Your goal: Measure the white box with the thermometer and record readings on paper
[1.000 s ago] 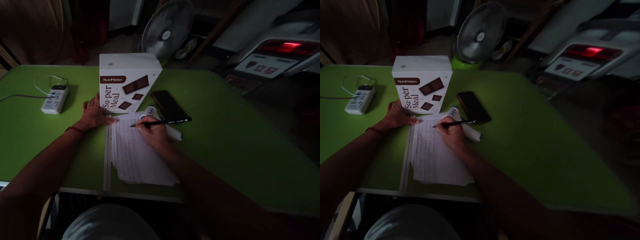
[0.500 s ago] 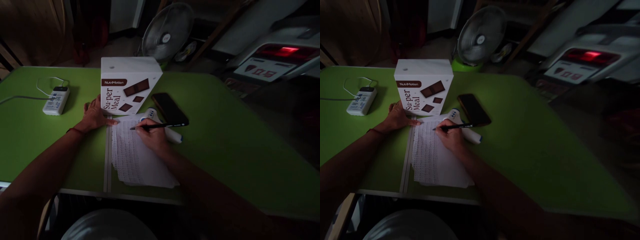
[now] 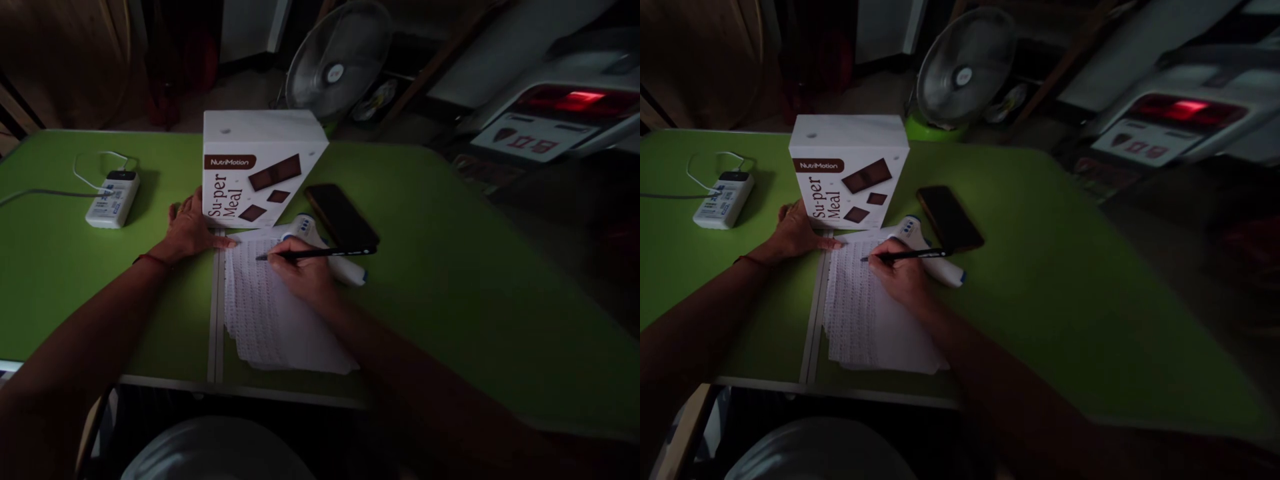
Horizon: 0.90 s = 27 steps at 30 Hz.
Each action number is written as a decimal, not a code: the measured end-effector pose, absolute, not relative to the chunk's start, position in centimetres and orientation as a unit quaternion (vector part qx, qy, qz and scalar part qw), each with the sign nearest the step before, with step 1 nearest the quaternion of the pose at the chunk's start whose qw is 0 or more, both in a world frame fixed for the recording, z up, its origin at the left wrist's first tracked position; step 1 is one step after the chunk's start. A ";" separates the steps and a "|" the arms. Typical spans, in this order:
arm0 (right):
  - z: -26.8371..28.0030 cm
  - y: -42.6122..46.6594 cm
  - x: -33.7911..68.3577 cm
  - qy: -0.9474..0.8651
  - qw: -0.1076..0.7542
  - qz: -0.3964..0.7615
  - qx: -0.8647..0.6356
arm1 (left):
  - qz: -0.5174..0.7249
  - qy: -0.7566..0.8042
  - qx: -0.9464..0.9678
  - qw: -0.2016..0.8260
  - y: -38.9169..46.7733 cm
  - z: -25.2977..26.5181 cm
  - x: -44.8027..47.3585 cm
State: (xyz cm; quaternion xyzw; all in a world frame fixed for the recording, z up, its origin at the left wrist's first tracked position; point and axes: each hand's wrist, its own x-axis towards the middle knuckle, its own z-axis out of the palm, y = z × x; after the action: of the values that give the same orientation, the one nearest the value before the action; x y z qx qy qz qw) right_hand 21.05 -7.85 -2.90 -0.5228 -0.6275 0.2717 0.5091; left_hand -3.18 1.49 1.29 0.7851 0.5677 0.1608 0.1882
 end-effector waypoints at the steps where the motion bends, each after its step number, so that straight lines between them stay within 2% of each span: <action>1: -3.0 -7.8 21.1 -0.629 0.510 0.269 -0.522 | 0.157 0.574 0.781 0.187 1.4 1.4 -3.1; 27: -3.1 -7.8 21.3 -0.629 0.514 0.246 -0.529 | 0.164 0.567 0.782 0.199 1.3 1.6 -3.0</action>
State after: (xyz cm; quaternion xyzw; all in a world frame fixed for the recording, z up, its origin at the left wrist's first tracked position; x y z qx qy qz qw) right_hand 21.25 -7.81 -3.08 -0.5290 -0.6292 0.2455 0.5138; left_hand -2.97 1.32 1.61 0.7825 0.5668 0.1639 0.1991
